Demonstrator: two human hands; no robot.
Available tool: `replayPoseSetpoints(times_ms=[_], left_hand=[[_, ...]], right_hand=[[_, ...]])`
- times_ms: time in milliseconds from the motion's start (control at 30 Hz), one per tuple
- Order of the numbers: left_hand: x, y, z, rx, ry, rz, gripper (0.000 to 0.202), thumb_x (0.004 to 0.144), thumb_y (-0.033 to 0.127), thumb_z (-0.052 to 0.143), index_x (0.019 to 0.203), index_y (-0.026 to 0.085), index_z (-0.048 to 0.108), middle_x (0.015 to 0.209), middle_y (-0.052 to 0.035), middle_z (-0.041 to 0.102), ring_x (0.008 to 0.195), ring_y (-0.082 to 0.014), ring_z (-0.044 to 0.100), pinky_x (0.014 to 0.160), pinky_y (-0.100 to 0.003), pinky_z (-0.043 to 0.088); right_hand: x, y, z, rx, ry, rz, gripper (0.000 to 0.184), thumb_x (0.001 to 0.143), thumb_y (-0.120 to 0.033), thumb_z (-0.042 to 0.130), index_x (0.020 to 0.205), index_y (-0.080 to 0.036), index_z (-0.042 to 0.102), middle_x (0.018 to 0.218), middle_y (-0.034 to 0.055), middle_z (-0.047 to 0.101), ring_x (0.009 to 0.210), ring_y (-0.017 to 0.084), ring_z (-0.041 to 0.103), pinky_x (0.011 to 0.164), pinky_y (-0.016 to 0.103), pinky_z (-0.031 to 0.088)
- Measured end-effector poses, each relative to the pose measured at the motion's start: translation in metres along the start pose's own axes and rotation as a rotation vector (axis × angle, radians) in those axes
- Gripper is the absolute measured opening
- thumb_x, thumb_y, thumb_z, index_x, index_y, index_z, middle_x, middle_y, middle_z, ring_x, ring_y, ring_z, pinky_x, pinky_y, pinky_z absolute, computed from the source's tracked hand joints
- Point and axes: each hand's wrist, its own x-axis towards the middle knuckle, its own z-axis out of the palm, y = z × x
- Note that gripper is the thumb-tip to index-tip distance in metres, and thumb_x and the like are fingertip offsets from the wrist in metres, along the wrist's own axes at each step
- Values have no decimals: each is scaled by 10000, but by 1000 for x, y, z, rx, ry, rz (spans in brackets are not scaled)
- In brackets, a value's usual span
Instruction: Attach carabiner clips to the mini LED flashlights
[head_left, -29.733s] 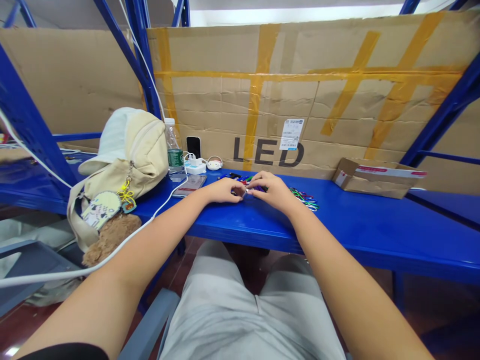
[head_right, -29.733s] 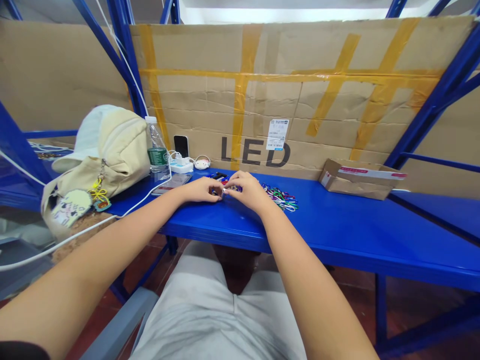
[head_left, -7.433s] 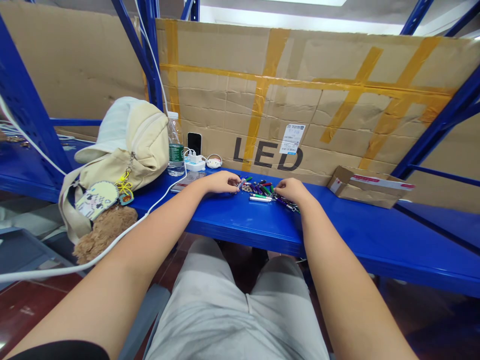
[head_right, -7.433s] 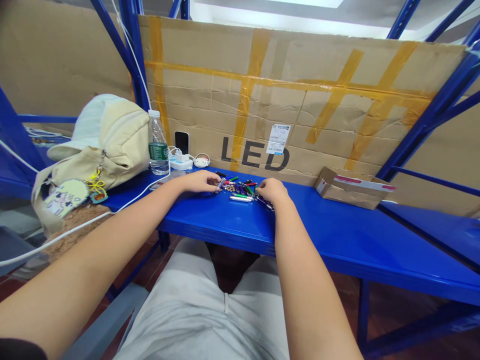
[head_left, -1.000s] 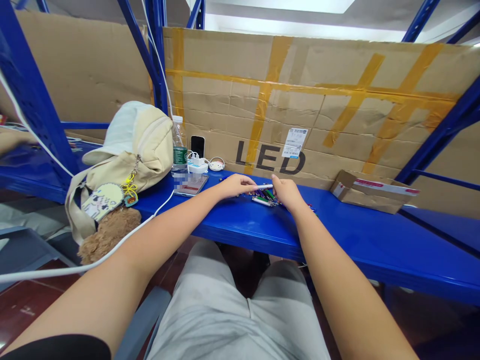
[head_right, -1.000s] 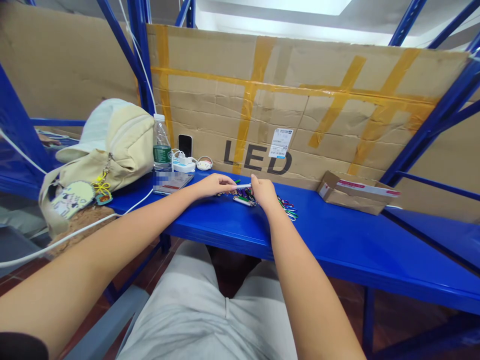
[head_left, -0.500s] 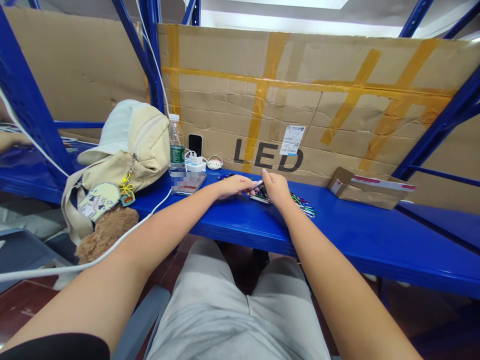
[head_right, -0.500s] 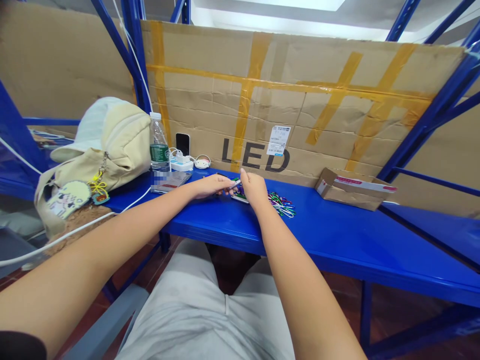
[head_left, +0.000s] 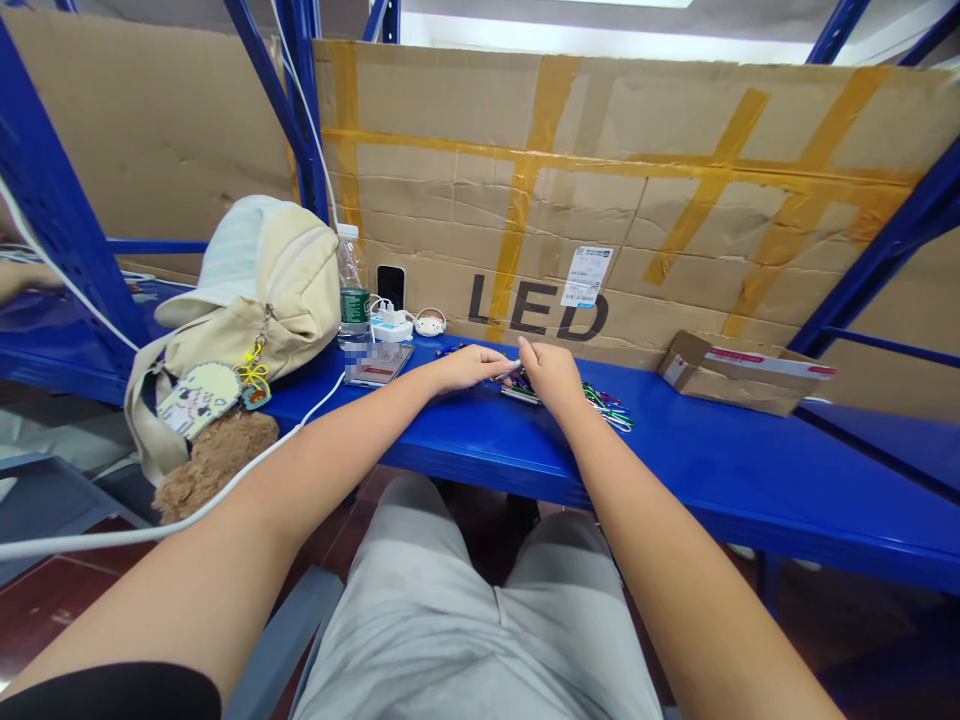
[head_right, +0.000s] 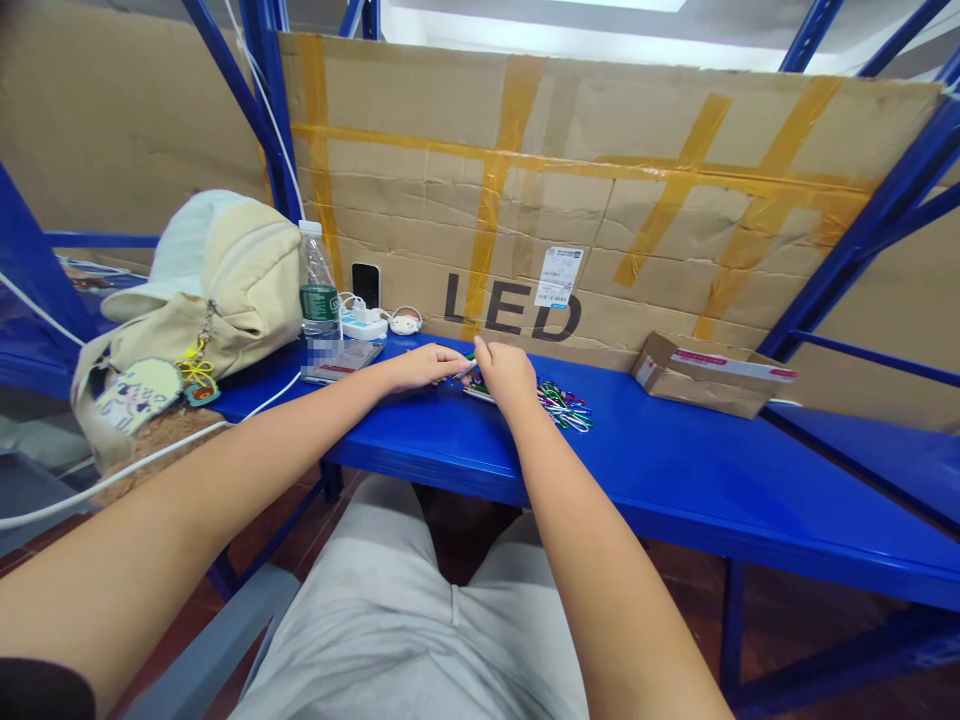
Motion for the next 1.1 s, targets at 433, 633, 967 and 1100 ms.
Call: replayPoseSetpoints(times_ms=[433, 633, 967, 1100], left_hand=[[6, -32, -34, 274, 444, -112, 371, 903, 362, 414, 918, 117, 692, 864, -76, 696, 793, -165, 599, 753, -272, 431], [-9, -46, -61, 584, 615, -198, 318, 859, 350, 465, 818, 148, 708, 838, -65, 694, 802, -196, 602, 760, -292, 432], [4, 3, 8, 246, -43, 148, 446, 872, 492, 439, 806, 114, 669, 770, -27, 644, 746, -143, 554, 750, -257, 403], [4, -2, 3, 184, -41, 128, 410, 851, 482, 474, 820, 117, 658, 756, -18, 623, 731, -132, 535, 742, -254, 398]], right_hand=[[-5, 10, -12, -122, -210, 55, 504, 920, -455, 306, 596, -183, 581, 688, 87, 640, 632, 172, 514, 551, 273, 270], [-6, 15, -18, -122, -273, 96, 468, 894, -445, 329, 577, -190, 561, 661, 82, 615, 622, 174, 503, 559, 268, 287], [-5, 9, -7, 19, -126, 1, 503, 898, -494, 338, 549, -186, 527, 573, 33, 563, 554, 135, 417, 531, 263, 253], [-6, 4, -6, -6, -115, -4, 498, 909, -473, 332, 577, -181, 562, 608, 44, 592, 578, 139, 443, 544, 260, 261]])
